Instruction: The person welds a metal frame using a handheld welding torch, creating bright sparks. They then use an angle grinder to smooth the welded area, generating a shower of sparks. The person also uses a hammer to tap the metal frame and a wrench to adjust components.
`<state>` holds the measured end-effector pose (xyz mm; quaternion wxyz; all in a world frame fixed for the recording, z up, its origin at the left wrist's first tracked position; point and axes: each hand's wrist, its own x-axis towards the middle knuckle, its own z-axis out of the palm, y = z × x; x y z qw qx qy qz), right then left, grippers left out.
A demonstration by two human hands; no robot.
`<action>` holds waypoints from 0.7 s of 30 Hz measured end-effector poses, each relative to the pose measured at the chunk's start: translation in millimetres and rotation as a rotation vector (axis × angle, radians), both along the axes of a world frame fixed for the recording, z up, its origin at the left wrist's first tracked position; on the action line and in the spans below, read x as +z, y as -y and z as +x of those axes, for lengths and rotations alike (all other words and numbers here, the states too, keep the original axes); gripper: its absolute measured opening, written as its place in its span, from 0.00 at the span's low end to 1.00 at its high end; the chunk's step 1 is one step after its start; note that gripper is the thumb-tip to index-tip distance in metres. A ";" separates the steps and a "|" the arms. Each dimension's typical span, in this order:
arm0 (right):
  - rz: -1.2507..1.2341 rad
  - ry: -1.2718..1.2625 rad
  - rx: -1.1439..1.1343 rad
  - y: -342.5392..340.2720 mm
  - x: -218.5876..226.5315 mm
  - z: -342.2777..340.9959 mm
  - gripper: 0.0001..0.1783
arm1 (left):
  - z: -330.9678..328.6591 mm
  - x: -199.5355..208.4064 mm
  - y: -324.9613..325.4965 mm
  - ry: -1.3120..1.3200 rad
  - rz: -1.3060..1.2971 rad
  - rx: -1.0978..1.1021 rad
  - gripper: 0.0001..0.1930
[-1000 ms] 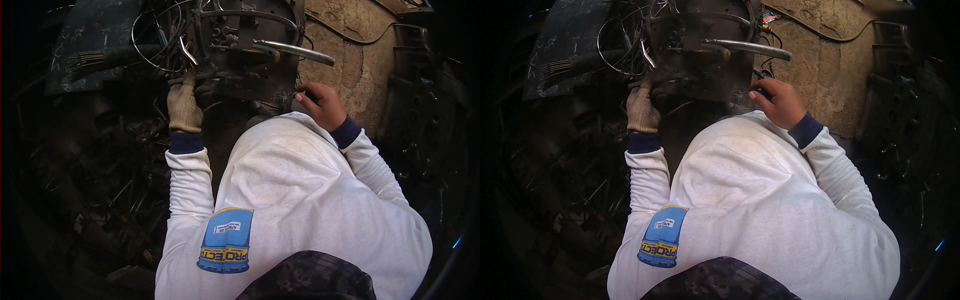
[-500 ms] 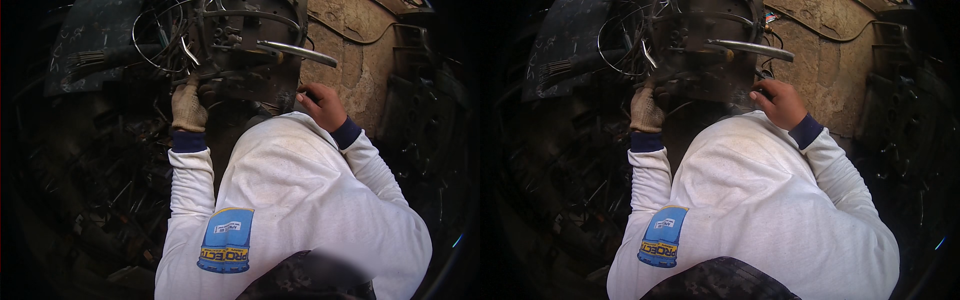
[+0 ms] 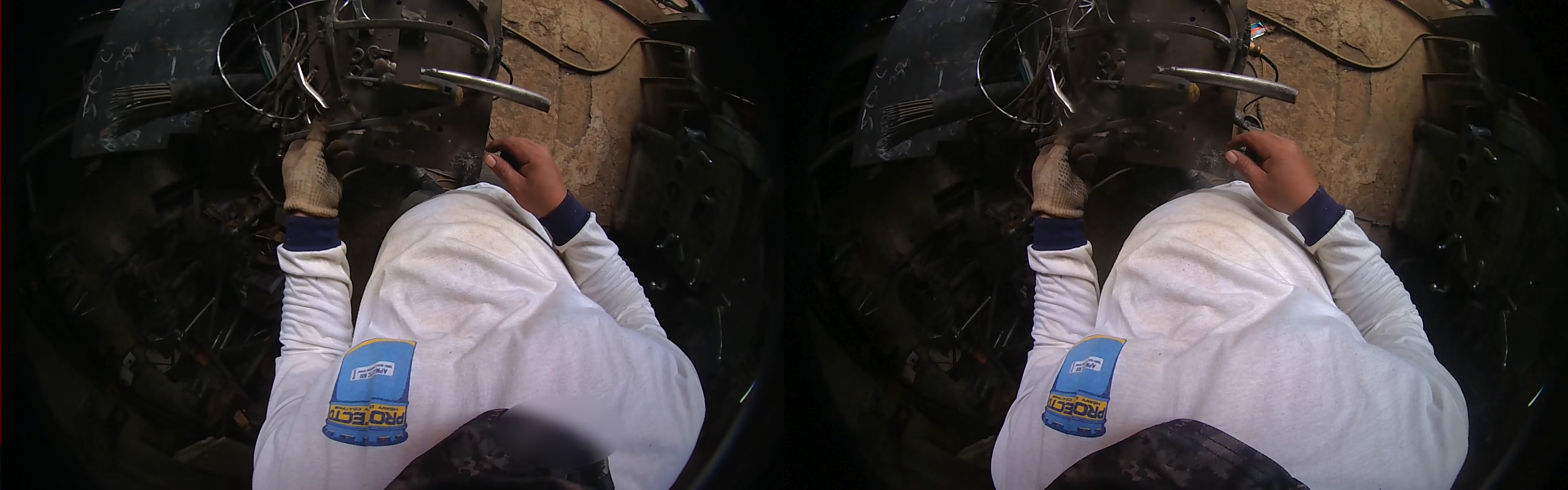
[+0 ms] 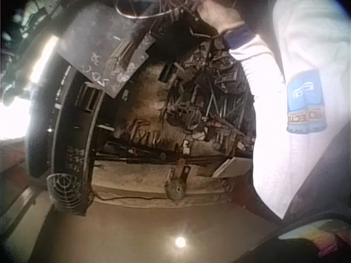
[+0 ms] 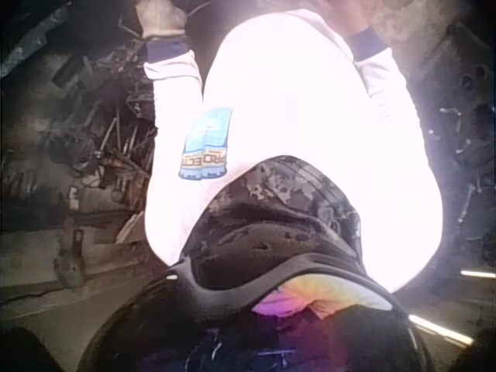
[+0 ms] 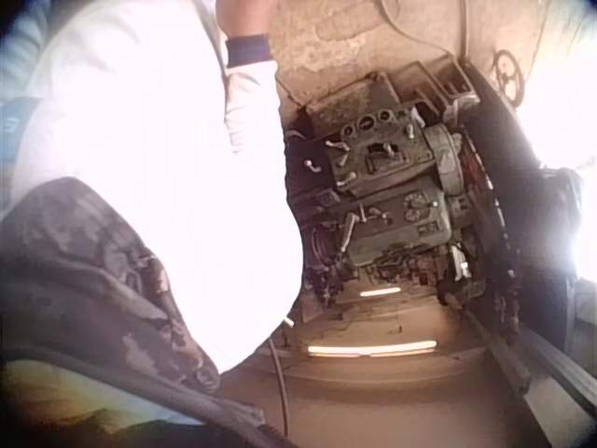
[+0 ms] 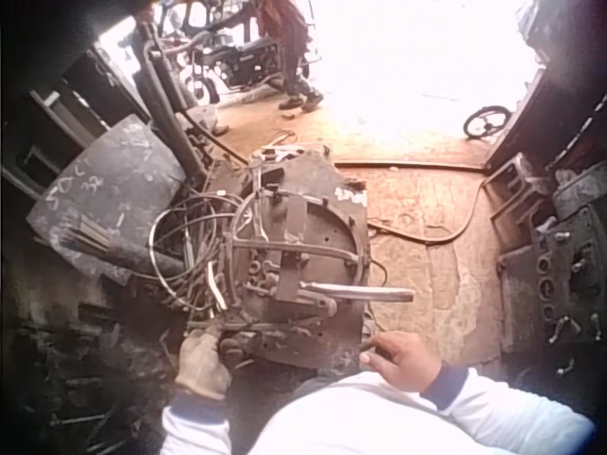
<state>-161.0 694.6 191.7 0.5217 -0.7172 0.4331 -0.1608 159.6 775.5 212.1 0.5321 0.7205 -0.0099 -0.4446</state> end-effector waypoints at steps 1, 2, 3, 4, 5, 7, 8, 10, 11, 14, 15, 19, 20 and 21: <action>0.001 -0.002 0.002 -0.1 0.0 0.2 0.12 | 0.3 1.1 -0.5 0.015 -0.004 -0.015 0.15; 0.005 -0.002 0.005 -0.1 0.4 0.5 0.12 | 1.4 -0.7 -2.2 0.054 -0.048 -0.064 0.14; 0.009 -0.002 0.008 -0.1 0.9 1.0 0.12 | 3.2 -4.6 -4.5 0.094 -0.092 -0.114 0.14; 0.013 -0.004 0.013 0.0 1.5 1.7 0.12 | 3.5 -5.8 -5.0 0.102 -0.118 -0.129 0.13; 0.020 -0.006 0.013 -0.1 2.6 2.6 0.12 | 3.6 -6.9 -5.5 0.110 -0.145 -0.145 0.13; 0.034 -0.008 0.012 -0.8 4.6 4.8 0.11 | 1.4 -5.9 -4.2 0.078 -0.151 -0.118 0.12; 0.028 -0.006 0.019 -0.8 4.2 5.6 0.11 | 0.8 -5.4 -3.1 0.070 -0.150 -0.108 0.12; 0.017 -0.002 0.034 -0.4 3.2 6.9 0.11 | 0.3 -5.4 -2.5 0.076 -0.134 -0.097 0.12; 0.017 -0.004 0.041 -0.1 3.3 7.7 0.11 | 0.3 -5.8 -2.7 0.079 -0.131 -0.090 0.12; 0.014 -0.013 0.056 0.4 3.3 9.1 0.12 | 0.7 -10.4 -3.0 0.072 -0.143 -0.066 0.12; 0.011 -0.015 0.058 0.3 2.9 9.3 0.12 | 0.9 -11.6 -2.8 0.065 -0.143 -0.059 0.12; 0.032 -0.019 0.050 -0.8 2.8 8.6 0.12 | 0.4 -9.8 -7.9 0.039 -0.235 0.033 0.10; 0.020 -0.020 0.049 -1.1 2.9 7.9 0.12 | -0.5 -6.8 -9.1 0.032 -0.273 0.083 0.10; 0.006 -0.020 0.047 -1.2 3.3 7.2 0.12 | -1.1 -0.8 -10.8 0.024 -0.319 0.165 0.11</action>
